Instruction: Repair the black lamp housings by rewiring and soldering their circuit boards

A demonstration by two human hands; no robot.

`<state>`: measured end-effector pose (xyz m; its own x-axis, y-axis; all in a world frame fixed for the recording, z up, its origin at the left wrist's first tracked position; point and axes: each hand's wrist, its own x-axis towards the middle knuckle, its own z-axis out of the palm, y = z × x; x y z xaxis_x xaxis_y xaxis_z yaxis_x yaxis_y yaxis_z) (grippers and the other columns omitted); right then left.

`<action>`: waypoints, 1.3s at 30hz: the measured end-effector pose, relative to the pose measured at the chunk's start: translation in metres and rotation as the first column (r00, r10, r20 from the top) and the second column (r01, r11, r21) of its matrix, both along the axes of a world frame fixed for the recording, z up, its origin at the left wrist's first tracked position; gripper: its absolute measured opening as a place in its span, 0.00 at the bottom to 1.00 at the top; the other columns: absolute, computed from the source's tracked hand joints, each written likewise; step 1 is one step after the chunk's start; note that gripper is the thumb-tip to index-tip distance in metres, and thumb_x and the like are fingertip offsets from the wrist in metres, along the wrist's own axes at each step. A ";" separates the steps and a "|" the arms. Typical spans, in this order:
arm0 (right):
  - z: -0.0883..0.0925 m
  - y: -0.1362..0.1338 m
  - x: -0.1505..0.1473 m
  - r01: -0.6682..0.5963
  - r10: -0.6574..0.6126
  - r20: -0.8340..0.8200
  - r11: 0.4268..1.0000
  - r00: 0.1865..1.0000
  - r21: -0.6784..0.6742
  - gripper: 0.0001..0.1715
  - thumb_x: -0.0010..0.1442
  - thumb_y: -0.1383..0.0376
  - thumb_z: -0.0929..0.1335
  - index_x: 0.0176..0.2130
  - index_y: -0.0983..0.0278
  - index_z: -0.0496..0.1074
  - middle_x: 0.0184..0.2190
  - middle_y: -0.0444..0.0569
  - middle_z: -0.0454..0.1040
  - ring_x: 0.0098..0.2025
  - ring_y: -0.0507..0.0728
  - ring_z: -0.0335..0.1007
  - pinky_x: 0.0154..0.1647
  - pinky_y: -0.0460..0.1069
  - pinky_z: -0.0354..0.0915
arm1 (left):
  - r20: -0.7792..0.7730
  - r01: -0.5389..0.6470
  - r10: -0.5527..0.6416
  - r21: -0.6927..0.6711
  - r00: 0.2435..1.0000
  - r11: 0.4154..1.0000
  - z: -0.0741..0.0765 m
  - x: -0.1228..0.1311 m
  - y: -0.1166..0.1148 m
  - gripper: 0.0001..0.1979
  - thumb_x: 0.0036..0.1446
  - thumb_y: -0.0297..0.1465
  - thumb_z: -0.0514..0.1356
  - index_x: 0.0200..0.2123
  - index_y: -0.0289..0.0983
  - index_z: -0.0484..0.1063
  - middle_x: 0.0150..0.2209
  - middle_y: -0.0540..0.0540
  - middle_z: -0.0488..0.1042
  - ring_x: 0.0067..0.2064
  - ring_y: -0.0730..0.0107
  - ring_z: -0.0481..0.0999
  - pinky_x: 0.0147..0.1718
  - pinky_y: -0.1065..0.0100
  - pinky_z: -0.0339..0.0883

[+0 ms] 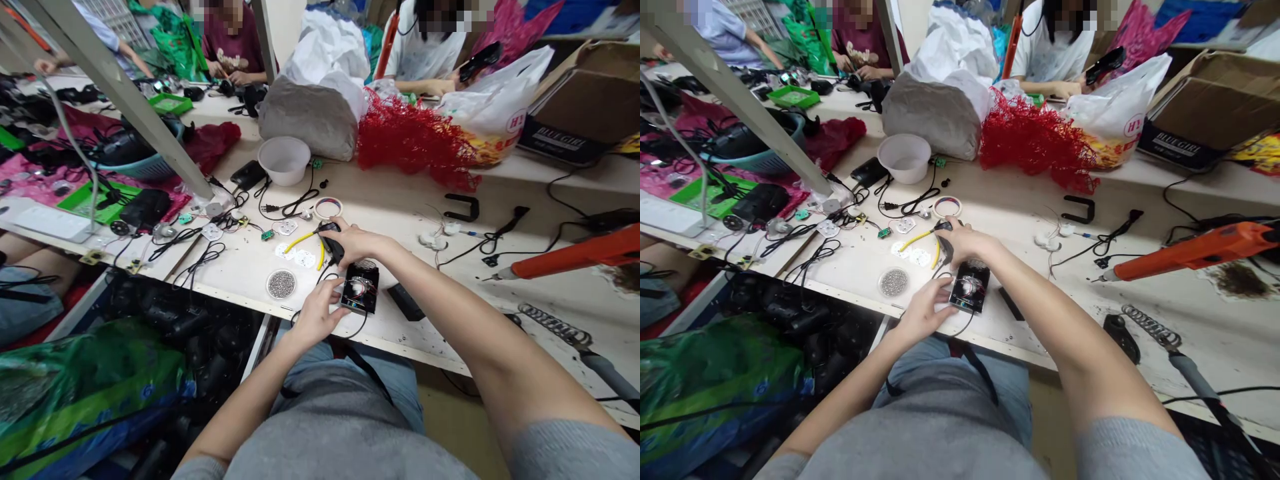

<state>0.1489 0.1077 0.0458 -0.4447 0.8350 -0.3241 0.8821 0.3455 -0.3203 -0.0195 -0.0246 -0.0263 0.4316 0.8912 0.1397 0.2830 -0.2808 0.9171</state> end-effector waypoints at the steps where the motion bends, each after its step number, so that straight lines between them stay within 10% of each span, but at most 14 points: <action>1: -0.003 -0.001 0.000 -0.002 0.002 0.005 1.000 1.000 0.025 0.63 0.36 0.66 0.80 0.67 0.49 0.60 0.71 0.55 0.46 0.58 0.74 0.66 0.51 0.63 0.71 | 0.019 0.000 0.000 -0.021 1.000 1.000 0.000 0.000 0.000 0.30 0.53 0.27 0.68 0.58 0.40 0.65 0.50 0.43 0.73 0.45 0.63 0.79 0.47 0.53 0.79; 7: 0.015 -0.009 0.008 0.023 -0.014 -0.061 0.988 0.998 0.152 0.58 0.43 0.68 0.77 0.68 0.54 0.58 0.69 0.59 0.48 0.58 0.74 0.65 0.55 0.65 0.69 | 0.228 -0.062 0.128 -0.277 0.965 0.959 0.008 -0.004 0.010 0.37 0.46 0.38 0.74 0.58 0.37 0.65 0.55 0.35 0.73 0.52 0.56 0.78 0.54 0.49 0.74; 14: 0.066 -0.055 0.009 -0.129 0.211 -0.318 0.957 0.924 0.261 0.60 0.46 0.60 0.78 0.70 0.58 0.51 0.67 0.59 0.50 0.68 0.72 0.56 0.66 0.62 0.62 | 0.589 -0.066 0.377 -0.480 0.715 0.875 0.044 -0.004 0.053 0.40 0.52 0.52 0.67 0.64 0.46 0.59 0.62 0.40 0.68 0.59 0.54 0.73 0.53 0.55 0.73; 25: 0.037 -0.106 0.017 -0.045 0.316 -0.350 0.796 0.882 0.604 0.65 0.50 0.39 0.74 0.72 0.63 0.46 0.63 0.67 0.59 0.64 0.75 0.59 0.60 0.72 0.65 | 0.737 0.305 0.500 -0.656 0.454 0.690 0.089 0.020 0.042 0.33 0.63 0.38 0.61 0.68 0.46 0.57 0.54 0.45 0.77 0.47 0.60 0.81 0.50 0.59 0.75; 32: 0.038 -0.120 0.032 0.052 0.201 -0.448 0.869 0.871 0.492 0.64 0.47 0.38 0.75 0.69 0.61 0.52 0.63 0.65 0.58 0.65 0.74 0.58 0.61 0.69 0.65 | 0.775 0.473 0.366 -0.613 0.515 0.633 0.089 0.030 0.040 0.35 0.59 0.30 0.62 0.68 0.46 0.57 0.52 0.45 0.78 0.47 0.58 0.81 0.51 0.56 0.74; 39: 0.052 -0.125 0.057 0.122 0.139 -0.502 0.883 0.853 0.453 0.59 0.49 0.42 0.76 0.69 0.56 0.52 0.62 0.60 0.61 0.64 0.72 0.60 0.63 0.69 0.62 | 0.734 0.517 0.176 -0.607 0.656 0.603 0.090 0.048 0.045 0.37 0.62 0.51 0.60 0.67 0.42 0.57 0.55 0.36 0.74 0.53 0.48 0.77 0.51 0.51 0.73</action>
<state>0.2061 -0.0175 0.0974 -0.4417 0.8206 0.3626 0.6328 0.5715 -0.5225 0.0281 0.0207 0.0641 0.6676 0.7220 -0.1818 -0.4632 0.5938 0.6579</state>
